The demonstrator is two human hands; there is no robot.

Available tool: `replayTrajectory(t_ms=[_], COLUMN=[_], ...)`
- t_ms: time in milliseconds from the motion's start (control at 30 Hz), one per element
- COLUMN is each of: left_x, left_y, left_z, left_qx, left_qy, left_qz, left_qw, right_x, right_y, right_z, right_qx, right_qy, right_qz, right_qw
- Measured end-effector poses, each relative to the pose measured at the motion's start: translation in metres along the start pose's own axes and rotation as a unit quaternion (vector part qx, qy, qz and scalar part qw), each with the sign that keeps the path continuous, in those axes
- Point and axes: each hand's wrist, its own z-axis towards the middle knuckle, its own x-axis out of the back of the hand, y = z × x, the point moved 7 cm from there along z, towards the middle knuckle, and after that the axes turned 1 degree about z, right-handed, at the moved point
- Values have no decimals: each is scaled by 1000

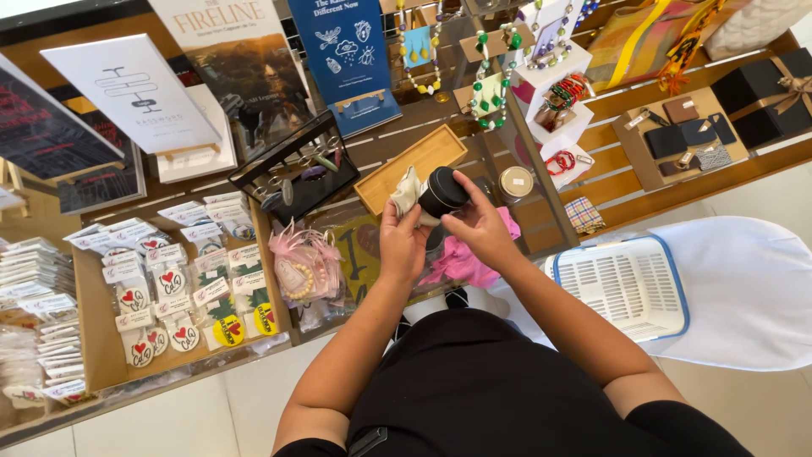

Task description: Wiping down small jars and organizing souvenir items on a display shelf.

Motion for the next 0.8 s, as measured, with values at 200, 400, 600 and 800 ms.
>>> replayTrajectory(t_ms=[200,400,600,800], left_x=[-19,2,-28,-24], left_y=[-20,-39,-38,-48], left_z=[-6,25,20,48], left_qx=[1,28,40,-16], left_qy=[-3,44,27,41], left_qz=[14,17,45,174], left_qw=[1000,998,998,984], right_x=[35,56,60,86], right_y=[-25,-17,-16,-8], right_z=[24,46,62,105], right_qx=[18,9,2,-27], right_qy=[72,-31,-139,-146], right_qz=[-33,45,51,-245], right_qw=[997,998,989,958])
